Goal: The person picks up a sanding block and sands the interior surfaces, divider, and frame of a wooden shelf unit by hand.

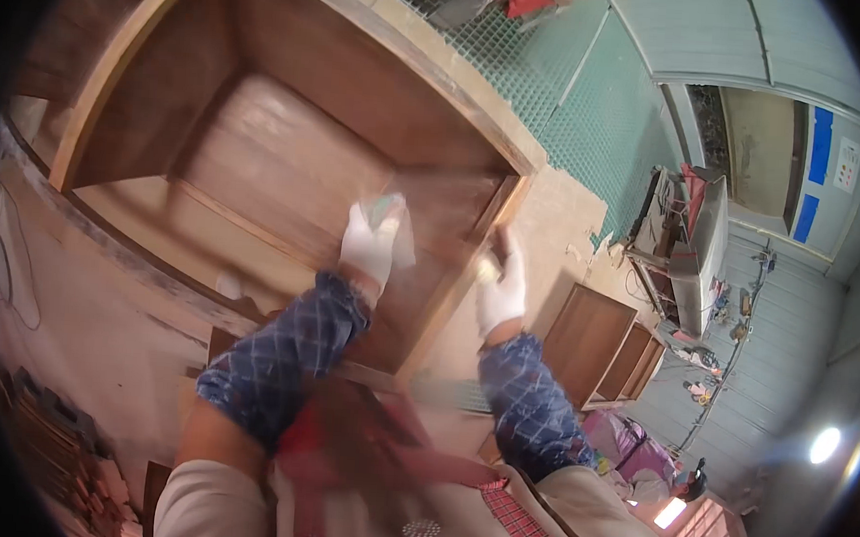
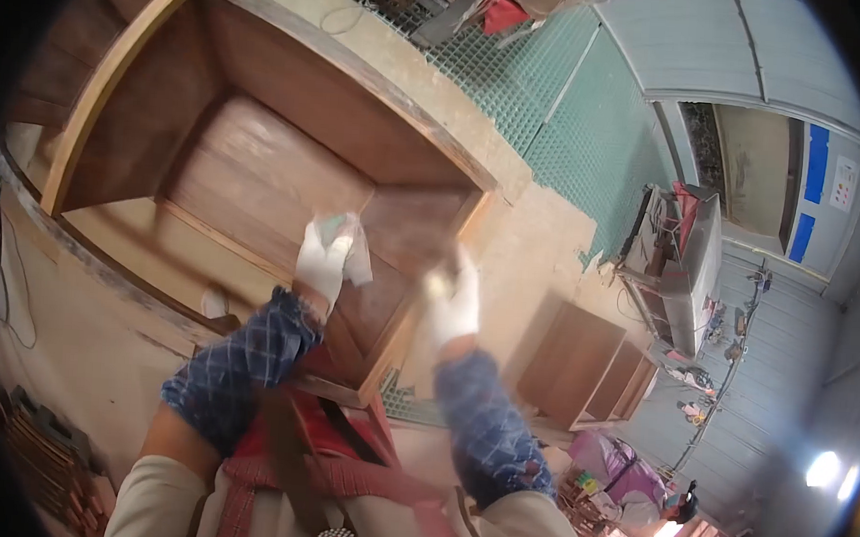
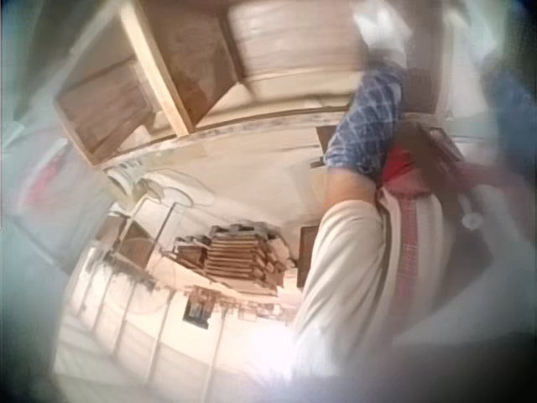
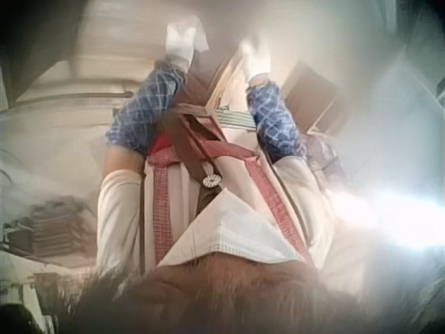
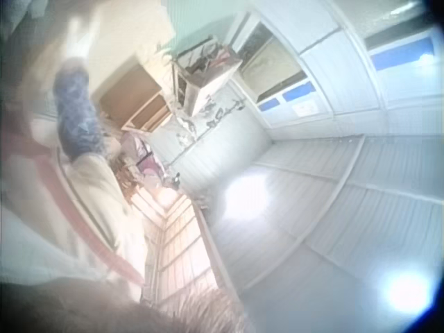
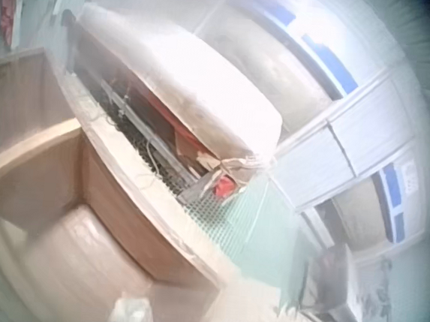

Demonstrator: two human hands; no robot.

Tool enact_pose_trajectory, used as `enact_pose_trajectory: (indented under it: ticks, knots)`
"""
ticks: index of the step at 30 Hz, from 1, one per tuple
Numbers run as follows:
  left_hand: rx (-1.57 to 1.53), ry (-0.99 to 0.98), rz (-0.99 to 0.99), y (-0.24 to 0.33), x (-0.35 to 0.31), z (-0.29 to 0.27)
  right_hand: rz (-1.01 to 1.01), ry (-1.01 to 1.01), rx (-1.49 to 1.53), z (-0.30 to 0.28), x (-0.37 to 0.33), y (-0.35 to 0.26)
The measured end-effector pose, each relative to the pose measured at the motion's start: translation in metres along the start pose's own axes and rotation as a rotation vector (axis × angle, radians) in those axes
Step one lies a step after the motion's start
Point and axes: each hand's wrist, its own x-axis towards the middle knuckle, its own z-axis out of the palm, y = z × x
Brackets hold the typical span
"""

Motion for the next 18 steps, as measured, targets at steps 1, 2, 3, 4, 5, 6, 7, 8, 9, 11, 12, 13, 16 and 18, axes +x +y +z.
enact_pose_trajectory:
  ticks: [1, 2, 3, 4, 5, 6, 7, 8, 9, 11, 12, 13, 16, 18]
  knots:
    - [-0.002, 0.003, -0.006, 0.001, 0.014, 0.012, 0.052, 0.083, -0.067, -0.011, 0.032, 0.005]
    - [0.013, -0.027, 0.082, -0.025, 0.038, 0.019, 0.221, 0.150, 0.053, -0.010, 0.062, 0.003]
    - [0.025, -0.051, 0.199, -0.058, 0.068, 0.024, 0.188, 0.104, 0.125, -0.013, 0.093, 0.019]
    - [0.285, -0.064, 0.402, -0.068, 0.088, 0.049, 0.180, 0.097, 0.173, -0.025, 0.122, 0.040]
    - [0.542, -0.008, 0.616, -0.073, 0.105, 0.070, 0.211, 0.144, 0.280, -0.019, 0.146, 0.049]
    - [0.647, -0.024, 0.637, -0.081, 0.113, 0.094, 0.220, 0.143, 0.264, -0.016, 0.159, 0.058]
    - [0.556, -0.410, 0.234, -0.058, 0.116, 0.123, 0.239, 0.154, 0.239, -0.013, 0.173, 0.064]
    - [0.385, -0.323, 0.376, -0.086, 0.118, 0.135, 0.198, 0.187, 0.103, 0.003, 0.174, 0.056]
    - [0.210, -0.245, 0.513, -0.120, 0.119, 0.144, 0.162, 0.240, -0.041, 0.013, 0.176, 0.048]
    - [0.296, -0.392, 0.600, -0.152, 0.141, 0.133, 0.054, 0.211, -0.186, 0.007, 0.178, 0.055]
    - [0.441, -0.431, 0.715, -0.160, 0.149, 0.121, 0.102, 0.213, -0.107, 0.006, 0.178, 0.058]
    - [0.606, -0.301, 0.913, -0.179, 0.169, 0.113, 0.144, 0.215, -0.026, 0.008, 0.178, 0.055]
    - [-0.525, -0.226, -0.164, -0.226, 0.221, 0.096, 0.110, 0.190, -0.144, 0.012, 0.178, 0.057]
    - [-0.473, -0.175, -0.170, -0.238, 0.232, 0.080, 0.027, 0.134, -0.378, 0.014, 0.174, 0.061]
